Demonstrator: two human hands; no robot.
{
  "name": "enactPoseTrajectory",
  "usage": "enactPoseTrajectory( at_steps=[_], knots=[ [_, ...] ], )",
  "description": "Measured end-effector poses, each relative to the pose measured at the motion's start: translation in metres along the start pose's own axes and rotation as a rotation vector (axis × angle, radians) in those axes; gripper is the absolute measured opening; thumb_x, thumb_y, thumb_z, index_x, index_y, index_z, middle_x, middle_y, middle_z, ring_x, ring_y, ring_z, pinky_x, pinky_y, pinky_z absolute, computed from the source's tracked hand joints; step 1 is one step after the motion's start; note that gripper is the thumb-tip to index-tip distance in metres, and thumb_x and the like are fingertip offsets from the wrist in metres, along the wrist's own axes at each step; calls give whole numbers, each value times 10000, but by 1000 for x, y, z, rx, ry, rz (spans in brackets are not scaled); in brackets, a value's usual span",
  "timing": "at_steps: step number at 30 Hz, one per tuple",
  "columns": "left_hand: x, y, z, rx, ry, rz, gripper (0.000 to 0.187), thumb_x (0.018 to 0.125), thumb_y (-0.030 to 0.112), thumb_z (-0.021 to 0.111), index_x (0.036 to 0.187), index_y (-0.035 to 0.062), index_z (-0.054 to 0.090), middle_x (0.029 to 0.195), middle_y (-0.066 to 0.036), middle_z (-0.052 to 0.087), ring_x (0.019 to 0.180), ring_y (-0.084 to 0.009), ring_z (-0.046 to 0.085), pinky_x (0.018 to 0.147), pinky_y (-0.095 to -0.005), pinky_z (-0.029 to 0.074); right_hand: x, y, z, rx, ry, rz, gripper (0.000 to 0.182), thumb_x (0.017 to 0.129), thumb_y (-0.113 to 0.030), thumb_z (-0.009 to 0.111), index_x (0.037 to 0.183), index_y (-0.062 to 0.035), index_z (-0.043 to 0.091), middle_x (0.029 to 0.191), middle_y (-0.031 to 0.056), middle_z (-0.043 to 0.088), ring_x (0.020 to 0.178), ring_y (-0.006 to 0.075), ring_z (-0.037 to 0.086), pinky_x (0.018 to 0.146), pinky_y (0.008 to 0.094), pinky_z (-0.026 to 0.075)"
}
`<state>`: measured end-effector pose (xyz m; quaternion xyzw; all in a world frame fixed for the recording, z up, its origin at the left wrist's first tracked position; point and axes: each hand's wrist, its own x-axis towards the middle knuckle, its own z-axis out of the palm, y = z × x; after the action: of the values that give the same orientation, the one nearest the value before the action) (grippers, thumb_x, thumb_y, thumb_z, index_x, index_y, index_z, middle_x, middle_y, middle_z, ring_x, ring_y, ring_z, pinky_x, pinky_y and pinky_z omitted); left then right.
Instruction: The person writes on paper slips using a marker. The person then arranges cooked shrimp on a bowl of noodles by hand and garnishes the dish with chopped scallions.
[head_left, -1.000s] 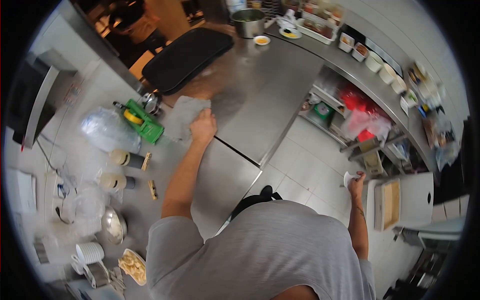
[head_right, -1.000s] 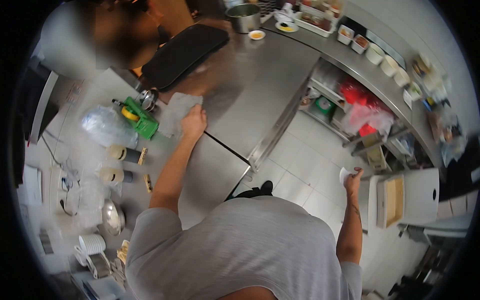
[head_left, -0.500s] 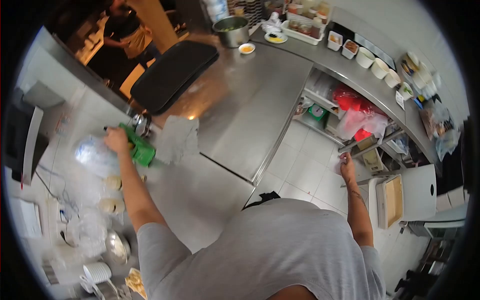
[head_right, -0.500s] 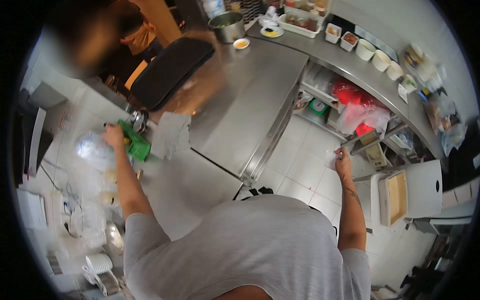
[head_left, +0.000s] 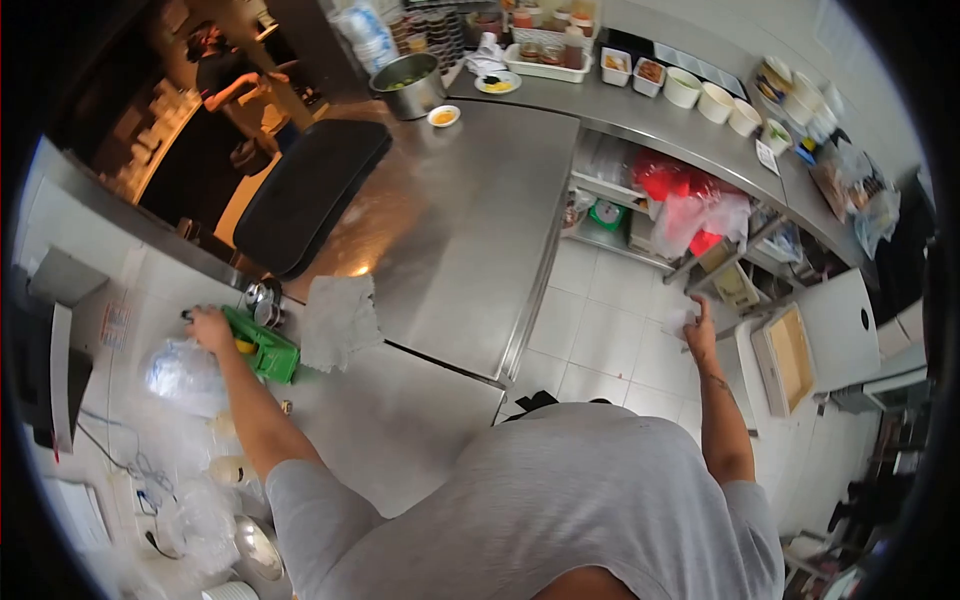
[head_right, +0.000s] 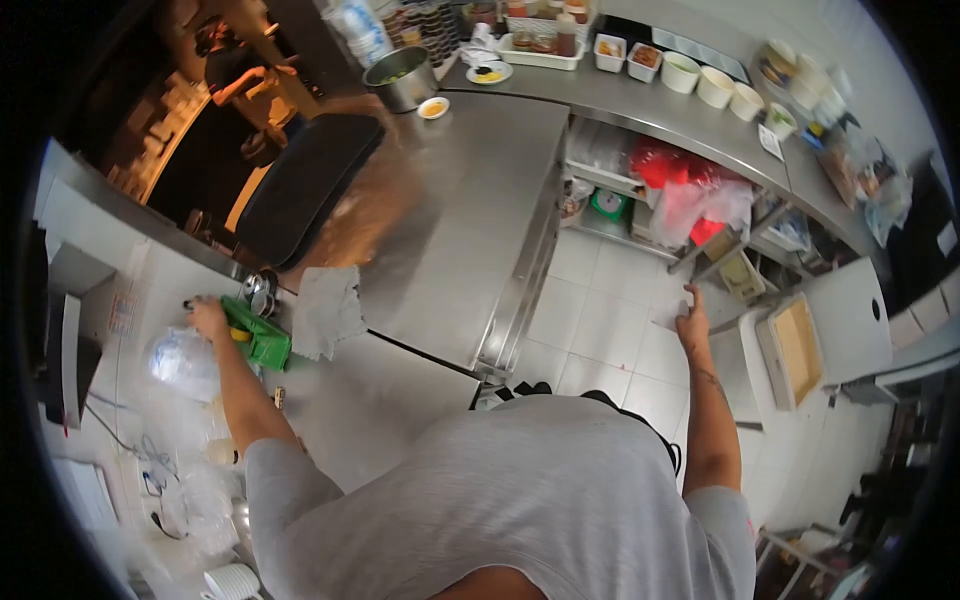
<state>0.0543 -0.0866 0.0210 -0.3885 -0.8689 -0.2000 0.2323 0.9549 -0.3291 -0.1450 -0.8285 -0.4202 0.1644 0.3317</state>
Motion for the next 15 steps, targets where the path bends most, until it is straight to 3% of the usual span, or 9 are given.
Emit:
enactPoseTrajectory(
  at_steps=[3, 6, 9, 11, 12, 13, 14, 15],
  knots=[
    [-18, 33, -50, -107, 326, 15, 347, 799, 209, 602, 1129, 109, 570, 941, -235, 515, 895, -388, 564, 742, -435, 487, -5, -3, 8, 38, 28, -36, 633, 679, 62, 455, 1247, -215, 433, 611, 27, 424, 559, 164, 444, 534, 324, 398],
    [-17, 51, -72, -322, 415, -53, 284, 803, 183, 583, 1068, 83, 570, 921, -233, 509, 879, -411, 557, 742, -453, 472, -9, -32, 13, 136, -75, 45, 574, 716, 58, 453, 1237, -182, 429, 635, 33, 445, 577, 155, 455, 540, 316, 401],
    [-30, 72, -73, -443, 308, -120, 208, 804, 136, 553, 991, 45, 564, 929, -202, 519, 870, -378, 556, 732, -435, 468, -6, -46, 43, 277, -88, 47, 504, 765, 39, 454, 1224, -164, 411, 655, 47, 469, 598, 162, 475, 554, 319, 409],
    [-33, 73, -17, -818, 224, 175, 159, 800, 65, 519, 948, 26, 560, 924, -160, 539, 869, -302, 548, 731, -396, 461, -9, -71, 64, 297, -63, 55, 457, 800, 20, 453, 1216, -161, 395, 667, 62, 483, 614, 174, 488, 569, 332, 419],
    [-67, 105, -32, -954, 64, 259, 151, 807, 19, 478, 927, 25, 568, 906, -120, 564, 830, -231, 543, 735, -342, 453, -19, -107, 60, 237, -28, 16, 385, 815, -28, 444, 1169, -168, 382, 673, 193, 552, 681, 386, 583, 657, 472, 434],
    [-96, 132, -41, -1174, -353, 111, 181, 821, 4, 445, 928, 29, 588, 875, -105, 585, 807, -213, 550, 744, -314, 446, -23, -131, 63, 226, -13, 3, 370, 817, -21, 438, 1152, -167, 379, 670, 207, 551, 681, 410, 575, 652, 488, 427],
    [-118, 159, -32, -1092, -199, 533, 191, 833, 9, 436, 917, 35, 606, 828, -62, 583, 785, -184, 551, 721, -282, 440, -25, -150, 67, 213, 4, -9, 356, 818, -14, 431, 1135, -165, 376, 667, 221, 550, 680, 434, 567, 647, 503, 420],
    [-161, 198, -70, -1240, -616, 187, 141, 850, 44, 480, 880, 44, 618, 821, -44, 589, 771, -167, 546, 714, -277, 440, -27, -167, 72, 217, 21, -52, 333, 817, -7, 425, 1110, -160, 382, 664, 228, 548, 680, 447, 559, 641, 512, 412]
  ],
)
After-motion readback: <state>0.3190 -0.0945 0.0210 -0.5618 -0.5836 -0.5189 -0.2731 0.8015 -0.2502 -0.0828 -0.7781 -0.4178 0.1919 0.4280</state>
